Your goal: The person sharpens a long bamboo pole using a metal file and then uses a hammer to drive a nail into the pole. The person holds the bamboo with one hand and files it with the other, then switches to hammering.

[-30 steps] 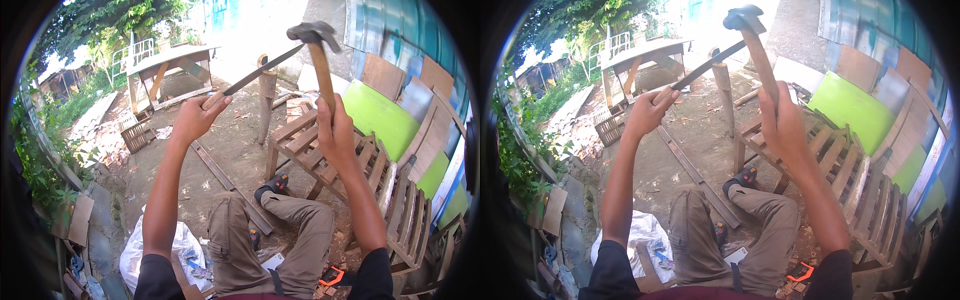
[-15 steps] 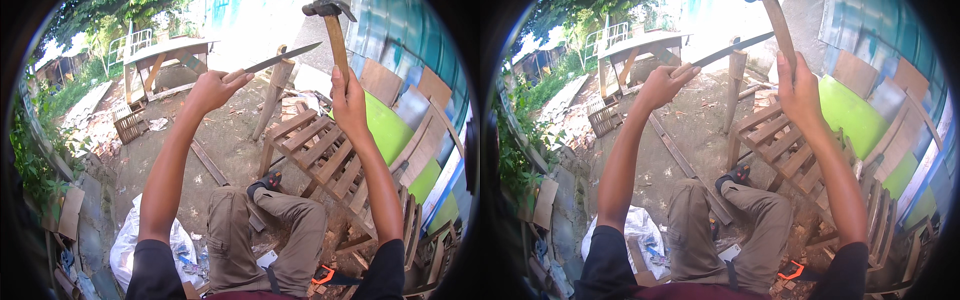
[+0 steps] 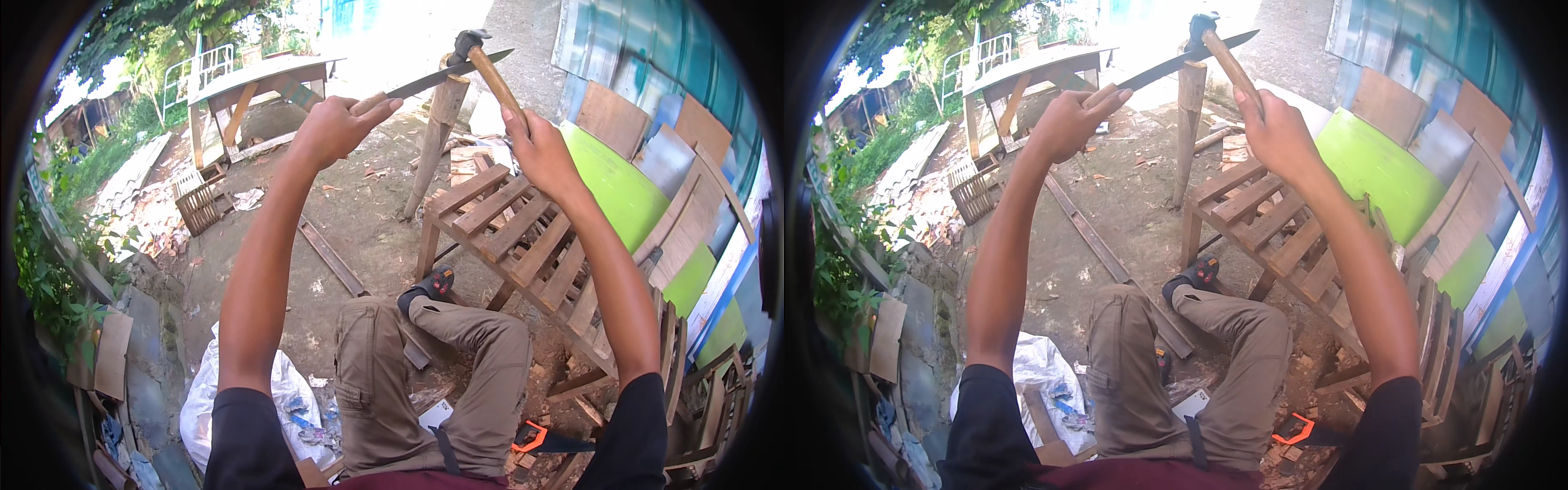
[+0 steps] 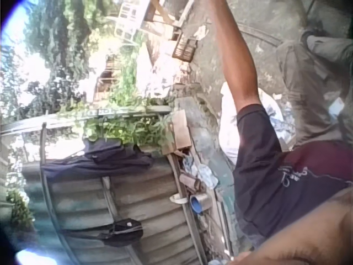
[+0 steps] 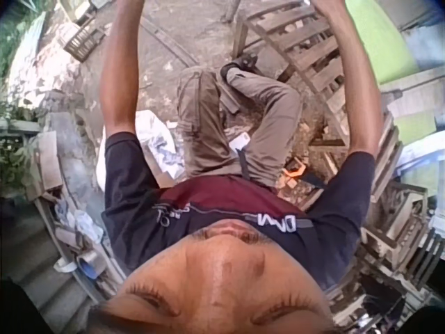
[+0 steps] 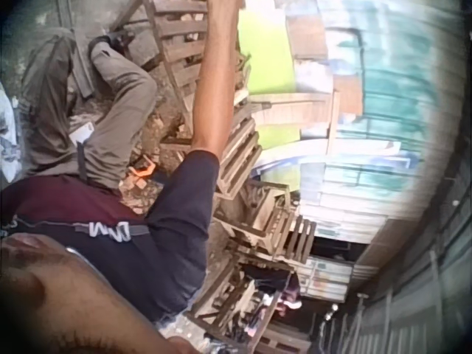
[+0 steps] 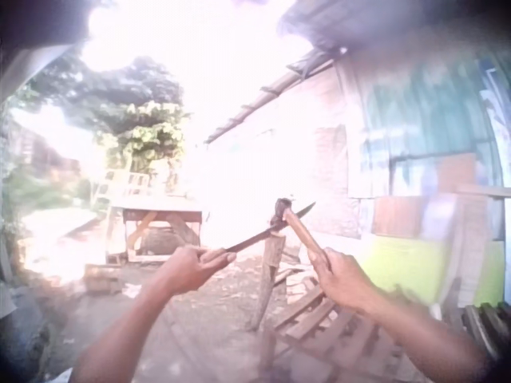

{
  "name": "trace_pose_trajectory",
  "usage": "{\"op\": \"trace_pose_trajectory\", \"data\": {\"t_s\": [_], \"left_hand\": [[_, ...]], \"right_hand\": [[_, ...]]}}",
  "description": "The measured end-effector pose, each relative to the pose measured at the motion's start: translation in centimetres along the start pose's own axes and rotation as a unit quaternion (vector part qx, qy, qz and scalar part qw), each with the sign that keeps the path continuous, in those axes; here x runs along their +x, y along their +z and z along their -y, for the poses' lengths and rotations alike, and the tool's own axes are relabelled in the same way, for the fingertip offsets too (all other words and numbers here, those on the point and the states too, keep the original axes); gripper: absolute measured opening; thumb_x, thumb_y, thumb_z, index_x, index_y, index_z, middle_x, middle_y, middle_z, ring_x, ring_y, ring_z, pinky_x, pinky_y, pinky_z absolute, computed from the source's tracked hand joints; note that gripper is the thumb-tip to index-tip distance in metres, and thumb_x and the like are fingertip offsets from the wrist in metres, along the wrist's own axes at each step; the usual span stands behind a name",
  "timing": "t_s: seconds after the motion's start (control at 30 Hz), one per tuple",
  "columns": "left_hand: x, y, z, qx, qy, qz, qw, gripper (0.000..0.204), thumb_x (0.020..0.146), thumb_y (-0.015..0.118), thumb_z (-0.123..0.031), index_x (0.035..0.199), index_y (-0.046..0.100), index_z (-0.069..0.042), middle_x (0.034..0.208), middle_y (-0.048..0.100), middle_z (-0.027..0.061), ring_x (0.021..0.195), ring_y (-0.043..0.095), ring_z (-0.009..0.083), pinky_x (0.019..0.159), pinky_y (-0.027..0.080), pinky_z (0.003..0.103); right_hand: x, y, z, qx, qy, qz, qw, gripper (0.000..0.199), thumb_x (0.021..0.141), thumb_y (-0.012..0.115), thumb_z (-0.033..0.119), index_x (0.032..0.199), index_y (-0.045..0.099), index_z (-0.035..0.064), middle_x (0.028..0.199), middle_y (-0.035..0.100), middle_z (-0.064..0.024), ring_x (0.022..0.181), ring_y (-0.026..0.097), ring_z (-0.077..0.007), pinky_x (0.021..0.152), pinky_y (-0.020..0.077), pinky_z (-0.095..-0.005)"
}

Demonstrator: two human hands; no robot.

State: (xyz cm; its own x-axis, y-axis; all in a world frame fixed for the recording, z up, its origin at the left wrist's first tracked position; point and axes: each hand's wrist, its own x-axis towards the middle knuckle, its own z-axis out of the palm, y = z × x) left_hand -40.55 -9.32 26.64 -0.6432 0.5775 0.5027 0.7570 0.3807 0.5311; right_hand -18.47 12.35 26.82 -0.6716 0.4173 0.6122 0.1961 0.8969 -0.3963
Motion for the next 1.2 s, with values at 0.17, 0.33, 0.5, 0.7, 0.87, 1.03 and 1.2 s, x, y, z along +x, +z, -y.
{"op": "trace_pose_trajectory", "data": {"t_s": [0.17, 0.33, 0.5, 0.7, 0.87, 1.03, 1.2], "left_hand": [[0.0, 0.4, -0.2, -0.006, 0.018, -0.009, 1.000, 0.101, 0.077, 0.056, -0.083, 0.113, 0.070, 0.010, 0.067, 0.066, 0.0217, 0.072, 0.072, 0.0304, 0.070, 0.057, 0.045], [0.3, 0.1, -1.4, 0.012, -0.016, 0.041, 0.999, 0.097, 0.080, 0.057, -0.079, 0.110, 0.070, 0.012, 0.077, 0.070, 0.0250, 0.082, 0.073, 0.0349, 0.079, 0.057, 0.045], [0.0, 0.2, -1.9, -0.007, 0.008, 0.023, 1.000, 0.095, 0.080, 0.058, -0.078, 0.111, 0.071, 0.011, 0.080, 0.071, 0.0253, 0.084, 0.073, 0.0351, 0.080, 0.057, 0.044], [0.5, 0.4, -1.8, 0.008, -0.037, 0.047, 0.998, 0.096, 0.081, 0.057, -0.079, 0.116, 0.069, 0.009, 0.083, 0.072, 0.0256, 0.087, 0.073, 0.0343, 0.082, 0.057, 0.044], [0.6, 1.0, -1.7, 0.009, 0.005, 0.022, 1.000, 0.082, 0.086, 0.059, -0.072, 0.113, 0.072, 0.005, 0.068, 0.061, 0.0111, 0.057, 0.061, 0.0172, 0.060, 0.053, 0.037], [0.4, 1.1, -1.3, 0.038, 0.001, 0.029, 0.999, 0.079, 0.086, 0.059, -0.071, 0.120, 0.072, -0.002, 0.068, 0.062, 0.0128, 0.058, 0.063, 0.0187, 0.063, 0.053, 0.039], [-0.1, 0.8, -2.2, 0.020, 0.000, 0.047, 0.999, 0.080, 0.086, 0.057, -0.072, 0.124, 0.070, -0.004, 0.072, 0.066, 0.0163, 0.060, 0.064, 0.0203, 0.070, 0.053, 0.042]], "right_hand": [[-1.3, -0.8, 2.1, 0.090, -0.018, -0.098, 0.991, 0.054, 0.105, 0.043, 0.048, 0.099, 0.059, -0.0036, 0.073, 0.062, -0.0213, 0.071, 0.064, -0.0355, 0.068, 0.0484, -0.0435], [-0.2, -2.0, 0.2, 0.031, 0.027, 0.003, 0.999, 0.055, 0.105, 0.042, 0.048, 0.098, 0.059, -0.0038, 0.075, 0.063, -0.0210, 0.072, 0.064, -0.0336, 0.069, 0.0480, -0.0447], [-1.8, -2.3, 1.0, 0.091, 0.024, -0.080, 0.992, 0.055, 0.105, 0.043, 0.047, 0.096, 0.060, -0.0038, 0.074, 0.062, -0.0200, 0.070, 0.063, -0.0324, 0.069, 0.0478, -0.0437], [-0.5, -3.1, 0.2, 0.073, 0.049, 0.006, 0.996, 0.052, 0.106, 0.044, 0.051, 0.094, 0.056, 0.0018, 0.065, 0.049, -0.0020, 0.059, 0.047, -0.0097, 0.055, 0.0393, -0.0292], [-0.8, -2.7, -0.2, 0.099, -0.029, -0.120, 0.987, 0.057, 0.105, 0.042, 0.049, 0.094, 0.060, -0.0036, 0.075, 0.062, -0.0189, 0.071, 0.062, -0.0317, 0.069, 0.0467, -0.0439], [-1.4, -3.6, 1.0, 0.046, 0.015, -0.023, 0.999, 0.054, 0.105, 0.043, 0.047, 0.094, 0.059, -0.0036, 0.074, 0.062, -0.0208, 0.069, 0.062, -0.0355, 0.068, 0.0472, -0.0443], [-2.0, -3.2, 0.1, -0.037, 0.000, 0.020, 0.999, 0.055, 0.105, 0.042, 0.048, 0.093, 0.059, -0.0036, 0.071, 0.061, -0.0218, 0.068, 0.063, -0.0368, 0.066, 0.0472, -0.0457]]}}
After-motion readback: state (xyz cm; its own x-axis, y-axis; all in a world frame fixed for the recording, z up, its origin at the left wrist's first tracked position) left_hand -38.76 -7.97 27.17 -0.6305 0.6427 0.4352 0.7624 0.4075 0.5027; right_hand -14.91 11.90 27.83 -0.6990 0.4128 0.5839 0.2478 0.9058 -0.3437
